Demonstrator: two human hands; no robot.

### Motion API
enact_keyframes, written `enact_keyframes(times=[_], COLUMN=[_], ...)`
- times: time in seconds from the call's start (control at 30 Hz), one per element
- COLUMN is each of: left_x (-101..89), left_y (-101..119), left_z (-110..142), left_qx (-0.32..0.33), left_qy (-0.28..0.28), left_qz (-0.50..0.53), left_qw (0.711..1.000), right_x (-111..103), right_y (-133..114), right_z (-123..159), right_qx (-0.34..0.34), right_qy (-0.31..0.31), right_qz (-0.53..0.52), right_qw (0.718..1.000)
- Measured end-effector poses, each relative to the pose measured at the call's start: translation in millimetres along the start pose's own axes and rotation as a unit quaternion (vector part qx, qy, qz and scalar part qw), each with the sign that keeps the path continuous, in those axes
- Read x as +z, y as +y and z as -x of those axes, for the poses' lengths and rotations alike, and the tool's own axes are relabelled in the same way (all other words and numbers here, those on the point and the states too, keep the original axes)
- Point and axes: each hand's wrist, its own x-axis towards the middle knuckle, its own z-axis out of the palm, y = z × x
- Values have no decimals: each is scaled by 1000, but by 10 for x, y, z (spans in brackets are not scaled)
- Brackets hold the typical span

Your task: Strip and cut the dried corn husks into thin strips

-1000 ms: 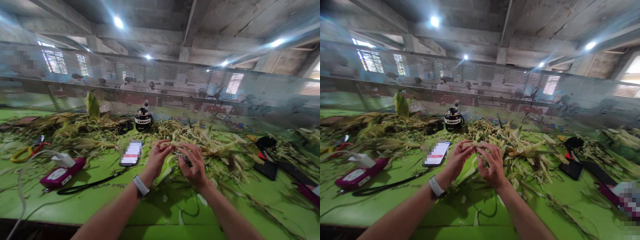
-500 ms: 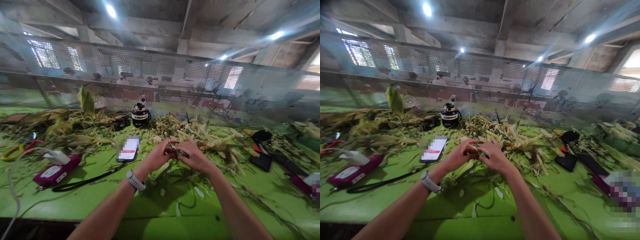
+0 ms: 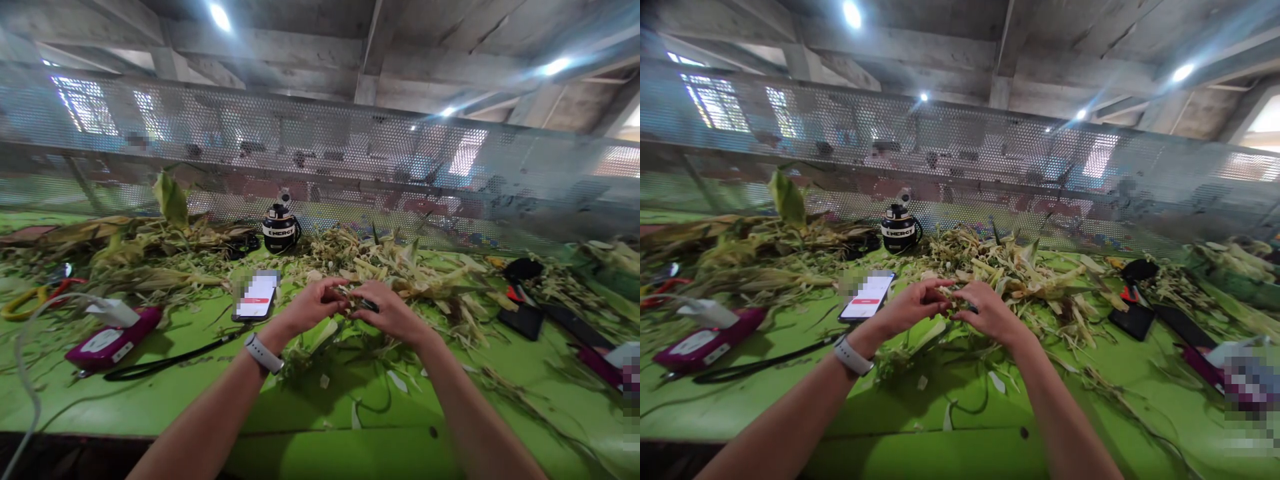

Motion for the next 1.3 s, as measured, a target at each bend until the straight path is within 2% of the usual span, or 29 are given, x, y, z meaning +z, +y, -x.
enact_keyframes(times=[0.17, 0.33, 0.47, 0.67, 0.83, 0.93, 1.07, 1.17, 1.23, 1.3], left_x=[-9, -19, -31, -77, -90, -72, -57, -66, -79, -92], left_y=[4, 2, -2, -50, -54, -33, -29, -39, -41, -37], left_z=[14, 12, 6, -17, -30, -17, -5, -12, -20, -24], left_qx=[-7, -6, 5, -1, -19, -28, -38, -8, 6, -6], left_qy=[0, 9, -6, 12, -33, -38, -19, -10, -15, -29], left_qz=[0, -30, -29, -57, -113, -157, -209, -253, -263, -248], left_qw=[1000, 999, 1000, 998, 993, 986, 977, 967, 965, 968], right_x=[-2, -2, 11, 65, 77, 79, 78, 54, 32, 12], right_y=[-7, -17, -15, -33, -31, -15, -29, -62, -82, -94], right_z=[-5, -15, -18, -7, -2, 2, 16, 24, 23, 16], right_qx=[6, -5, -9, 1, -10, -8, 30, 69, 83, 94], right_qy=[-11, 6, 16, 22, 7, 3, -2, -14, -28, -46], right_qz=[-1, -10, -2, 22, 35, 33, 13, -8, -24, -42], right_qw=[1000, 1000, 1000, 1000, 999, 999, 999, 998, 996, 994])
